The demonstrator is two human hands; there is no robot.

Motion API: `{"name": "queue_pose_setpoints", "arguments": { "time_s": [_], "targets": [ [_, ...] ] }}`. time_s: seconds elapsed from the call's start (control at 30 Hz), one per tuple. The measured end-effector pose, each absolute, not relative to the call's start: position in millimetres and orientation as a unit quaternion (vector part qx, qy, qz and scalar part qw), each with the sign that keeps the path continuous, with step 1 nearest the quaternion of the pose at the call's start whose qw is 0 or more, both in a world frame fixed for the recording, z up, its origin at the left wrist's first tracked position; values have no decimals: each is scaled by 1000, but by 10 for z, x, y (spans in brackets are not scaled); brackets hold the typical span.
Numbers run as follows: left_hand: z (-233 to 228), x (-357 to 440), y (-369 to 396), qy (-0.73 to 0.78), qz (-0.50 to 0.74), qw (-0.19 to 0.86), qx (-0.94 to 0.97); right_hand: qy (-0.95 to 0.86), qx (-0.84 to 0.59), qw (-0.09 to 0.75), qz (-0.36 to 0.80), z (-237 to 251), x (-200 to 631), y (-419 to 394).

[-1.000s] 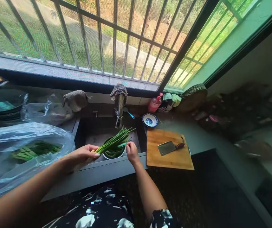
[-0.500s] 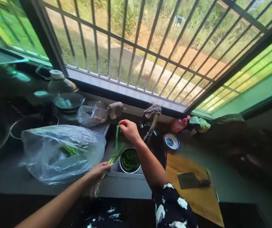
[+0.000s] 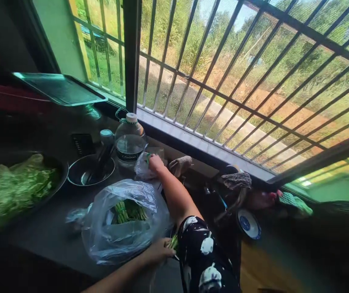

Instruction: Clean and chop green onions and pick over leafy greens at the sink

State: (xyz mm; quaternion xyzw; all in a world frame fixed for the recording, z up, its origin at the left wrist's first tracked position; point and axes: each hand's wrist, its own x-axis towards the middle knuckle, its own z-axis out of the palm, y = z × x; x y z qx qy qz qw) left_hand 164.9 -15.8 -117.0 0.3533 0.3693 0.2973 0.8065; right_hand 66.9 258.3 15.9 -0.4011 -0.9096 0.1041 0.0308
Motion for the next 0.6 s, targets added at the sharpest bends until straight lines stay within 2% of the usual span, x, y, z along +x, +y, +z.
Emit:
{"name": "queue_pose_setpoints", "arguments": {
  "time_s": [0.07,0.2,0.27,0.33,0.4,0.53,0.6],
  "targets": [
    [-1114,1650,-122,410,314,786,340,-915,-390,37,95,180,814,2477],
    [-979,1648,-85,402,325,786,340,-874,-415,208,142,335,1558,1815],
    [-956,1651,-64,427,324,768,351,-855,-417,251,181,317,2106,1288],
    [-988,1674,-10,463,298,753,361,-839,-442,225,224,176,2732,738],
    [-1055,1725,64,505,258,726,389,-785,-546,170,236,-52,3463,220],
    [-1161,1922,131,549,212,653,476,-485,-858,78,150,-472,5195,-680],
    [-1169,2102,93,553,193,617,526,-366,-923,-16,115,-587,6048,-1020]
  ]
}}
